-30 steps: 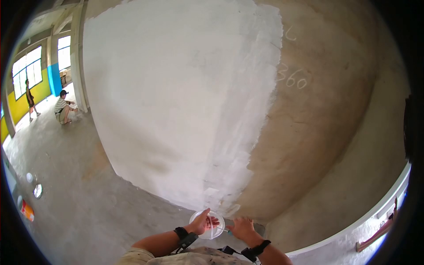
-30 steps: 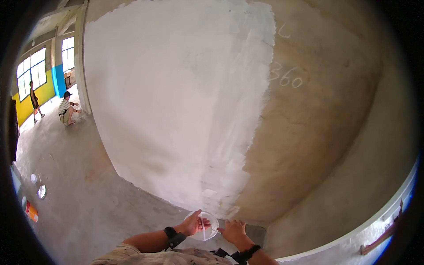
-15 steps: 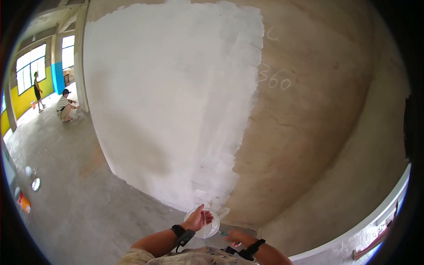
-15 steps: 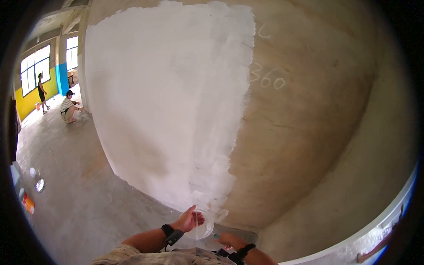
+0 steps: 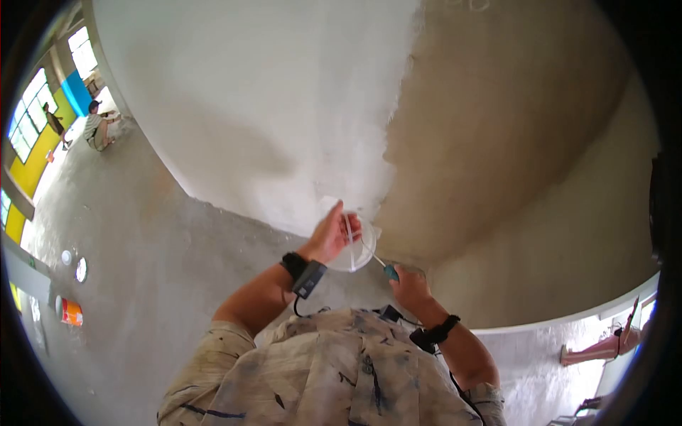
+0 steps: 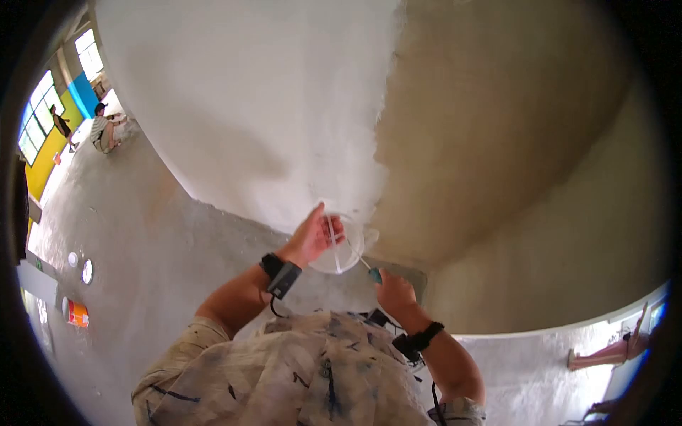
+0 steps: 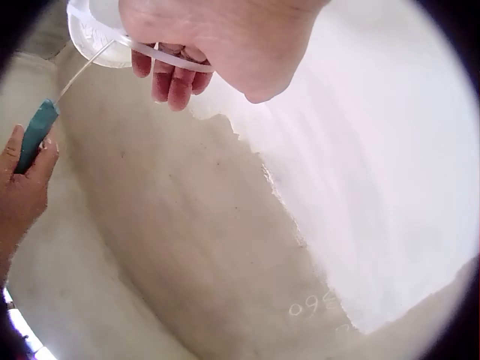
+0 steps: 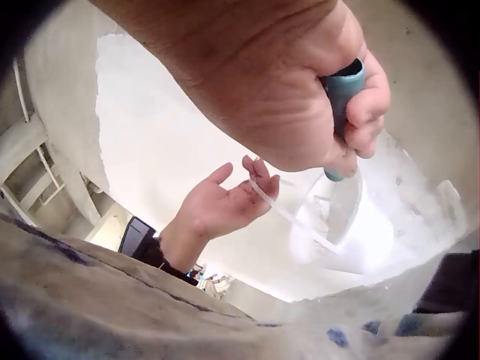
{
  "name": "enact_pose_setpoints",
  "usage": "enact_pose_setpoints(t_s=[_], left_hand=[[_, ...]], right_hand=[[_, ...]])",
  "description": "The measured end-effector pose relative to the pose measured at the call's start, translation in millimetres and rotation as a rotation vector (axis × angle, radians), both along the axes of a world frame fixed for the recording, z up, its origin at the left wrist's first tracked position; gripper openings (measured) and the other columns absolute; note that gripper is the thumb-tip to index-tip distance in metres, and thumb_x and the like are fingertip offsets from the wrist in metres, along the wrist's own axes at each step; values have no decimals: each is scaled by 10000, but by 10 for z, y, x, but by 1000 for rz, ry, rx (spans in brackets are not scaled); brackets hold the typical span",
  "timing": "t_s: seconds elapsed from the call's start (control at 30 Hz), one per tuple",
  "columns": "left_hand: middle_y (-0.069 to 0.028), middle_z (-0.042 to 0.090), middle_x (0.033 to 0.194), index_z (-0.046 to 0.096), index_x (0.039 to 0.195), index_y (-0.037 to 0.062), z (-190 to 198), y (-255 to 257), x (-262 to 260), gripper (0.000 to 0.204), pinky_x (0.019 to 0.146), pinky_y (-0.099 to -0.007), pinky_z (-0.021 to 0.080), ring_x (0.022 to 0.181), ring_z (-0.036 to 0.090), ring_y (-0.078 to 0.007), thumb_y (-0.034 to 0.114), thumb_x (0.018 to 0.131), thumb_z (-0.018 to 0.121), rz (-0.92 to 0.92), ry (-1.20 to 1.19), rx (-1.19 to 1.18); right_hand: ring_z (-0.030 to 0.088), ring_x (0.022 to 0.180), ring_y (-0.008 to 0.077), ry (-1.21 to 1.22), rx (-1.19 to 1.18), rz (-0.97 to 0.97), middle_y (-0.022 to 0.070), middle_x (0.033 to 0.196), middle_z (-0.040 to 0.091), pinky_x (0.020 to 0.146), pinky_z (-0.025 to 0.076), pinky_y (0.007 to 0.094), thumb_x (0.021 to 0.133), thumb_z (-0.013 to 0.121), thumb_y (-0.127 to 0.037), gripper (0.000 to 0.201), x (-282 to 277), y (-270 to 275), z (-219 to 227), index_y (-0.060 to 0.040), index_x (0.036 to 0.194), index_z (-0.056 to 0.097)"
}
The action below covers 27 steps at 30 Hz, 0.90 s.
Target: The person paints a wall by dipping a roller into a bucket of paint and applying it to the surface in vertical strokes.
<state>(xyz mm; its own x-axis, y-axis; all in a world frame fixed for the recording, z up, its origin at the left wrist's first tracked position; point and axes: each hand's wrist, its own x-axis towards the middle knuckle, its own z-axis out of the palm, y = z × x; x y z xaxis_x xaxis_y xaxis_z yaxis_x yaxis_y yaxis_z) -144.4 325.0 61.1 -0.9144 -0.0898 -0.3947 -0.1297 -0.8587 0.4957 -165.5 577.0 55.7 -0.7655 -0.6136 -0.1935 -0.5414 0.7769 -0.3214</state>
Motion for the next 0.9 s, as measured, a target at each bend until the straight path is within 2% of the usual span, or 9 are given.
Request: enact_pose_setpoints(t_s=[0.1,0.2,0.37,0.43,0.57,0.67,0.77,0.83,0.9], left_hand=[[-14,534,701,554,878,28,124,-39,18,464,758,-357,484,678,547,-172,486,888,481,-1,17,-22],[47,413,582,513,791,82,205,-44,-20,404,592,-295,378,535,428,-105,470,897,471,-32,25,4],[63,373,553,487,753,104,172,-82,-11,413,573,-287,350,509,389,-96,490,897,456,-86,94,4],[67,364,545,482,747,109,188,-85,-29,418,574,-284,346,504,380,-95,499,895,452,-79,85,16],[69,356,538,479,751,116,299,-86,-9,421,569,-287,345,502,379,-97,516,885,462,-96,61,8],[69,358,539,478,756,117,296,-80,-23,422,564,-289,346,500,381,-96,519,882,466,-90,59,2],[68,359,537,477,753,116,288,-75,1,423,559,-289,349,500,383,-96,518,882,465,-103,65,-13],[68,360,536,476,748,116,269,-80,-41,424,557,-289,350,499,383,-97,518,883,464,-102,62,-25],[66,359,532,477,738,116,250,-78,-35,426,554,-289,352,497,381,-98,516,884,464,-92,62,-10]], right_hand=[[598,816,409,-13,-31,-53,234,867,620,719,478,490,804,588,-250,382,125,74,-12,-53,1126,530],[600,809,407,21,-113,-34,240,865,618,719,479,485,818,570,-259,398,107,134,-84,-40,1147,520],[605,797,399,58,-136,-50,236,863,621,713,483,475,825,563,-256,389,129,146,-132,-33,1141,522],[605,792,394,132,-289,4,225,874,623,705,486,467,819,572,-233,380,115,184,-175,-33,1139,524],[603,804,389,88,-198,-17,215,899,623,706,487,463,816,576,-213,374,175,197,-114,-27,1136,524],[600,825,384,153,-332,-2,209,927,621,715,487,459,819,574,-216,371,215,274,-170,-21,1130,524],[598,842,379,77,-104,-77,213,945,616,721,488,454,819,576,-219,379,263,282,-94,-17,1135,521],[599,835,380,233,-393,24,214,939,618,716,490,451,821,572,-231,387,257,363,-256,-23,1143,519],[602,826,382,204,-376,0,214,922,621,710,490,451,821,569,-244,397,265,402,-257,-26,1149,518]])
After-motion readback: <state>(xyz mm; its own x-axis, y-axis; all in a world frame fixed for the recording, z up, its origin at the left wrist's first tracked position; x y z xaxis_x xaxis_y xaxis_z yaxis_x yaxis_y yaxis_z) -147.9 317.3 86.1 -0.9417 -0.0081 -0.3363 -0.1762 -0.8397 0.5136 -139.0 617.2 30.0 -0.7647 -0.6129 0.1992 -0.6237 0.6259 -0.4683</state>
